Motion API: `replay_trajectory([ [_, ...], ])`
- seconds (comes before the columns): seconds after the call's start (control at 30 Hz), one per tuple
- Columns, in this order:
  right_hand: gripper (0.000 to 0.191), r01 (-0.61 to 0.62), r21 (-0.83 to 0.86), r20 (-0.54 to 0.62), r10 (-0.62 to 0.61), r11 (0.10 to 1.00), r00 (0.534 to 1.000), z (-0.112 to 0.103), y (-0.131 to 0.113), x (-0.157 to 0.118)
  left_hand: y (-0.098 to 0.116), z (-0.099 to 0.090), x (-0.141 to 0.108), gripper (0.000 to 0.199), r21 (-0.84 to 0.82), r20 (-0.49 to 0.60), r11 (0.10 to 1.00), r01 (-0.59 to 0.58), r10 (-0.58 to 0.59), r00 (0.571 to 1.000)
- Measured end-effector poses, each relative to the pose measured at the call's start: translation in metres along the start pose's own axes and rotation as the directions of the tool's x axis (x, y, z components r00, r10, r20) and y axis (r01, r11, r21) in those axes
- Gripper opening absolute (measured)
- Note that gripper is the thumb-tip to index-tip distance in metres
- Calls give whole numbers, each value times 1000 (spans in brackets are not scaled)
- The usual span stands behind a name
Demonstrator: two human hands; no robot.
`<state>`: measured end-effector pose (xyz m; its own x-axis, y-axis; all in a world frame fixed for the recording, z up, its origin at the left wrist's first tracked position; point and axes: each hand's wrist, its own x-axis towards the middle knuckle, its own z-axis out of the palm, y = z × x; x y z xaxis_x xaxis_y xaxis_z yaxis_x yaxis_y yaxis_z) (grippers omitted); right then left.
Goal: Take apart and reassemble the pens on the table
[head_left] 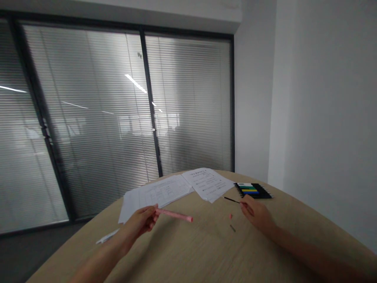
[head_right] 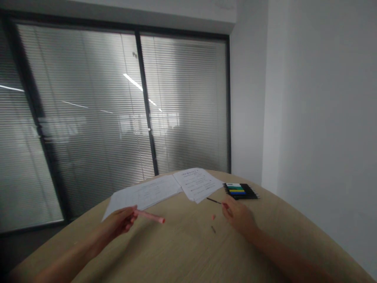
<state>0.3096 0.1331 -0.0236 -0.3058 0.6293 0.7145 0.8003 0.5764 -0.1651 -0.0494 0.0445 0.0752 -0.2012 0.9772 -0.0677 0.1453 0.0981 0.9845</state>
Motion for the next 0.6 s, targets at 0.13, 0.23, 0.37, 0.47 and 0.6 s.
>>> replay_trajectory([
  [0.13,23,236,-2,-184,-232,972,955,-5,-17,-8,-13,8,-4,37,-32,66,997,68,-66,996],
  [0.23,22,353,-14,-256,-344,936,903,-9,-33,-11,-19,13,-8,34,-17,80,999,43,-41,996],
  [0.37,19,433,-28,-274,-424,901,863,-15,-45,-11,-30,13,-3,31,-25,44,998,64,-63,997],
  [0.47,19,427,-28,-285,-416,904,863,-16,-46,-11,-41,8,6,31,-70,16,994,78,-77,997],
  [0.6,21,412,-26,-250,-405,911,880,-15,-43,-12,-50,5,12,31,-107,-3,991,86,-87,996],
])
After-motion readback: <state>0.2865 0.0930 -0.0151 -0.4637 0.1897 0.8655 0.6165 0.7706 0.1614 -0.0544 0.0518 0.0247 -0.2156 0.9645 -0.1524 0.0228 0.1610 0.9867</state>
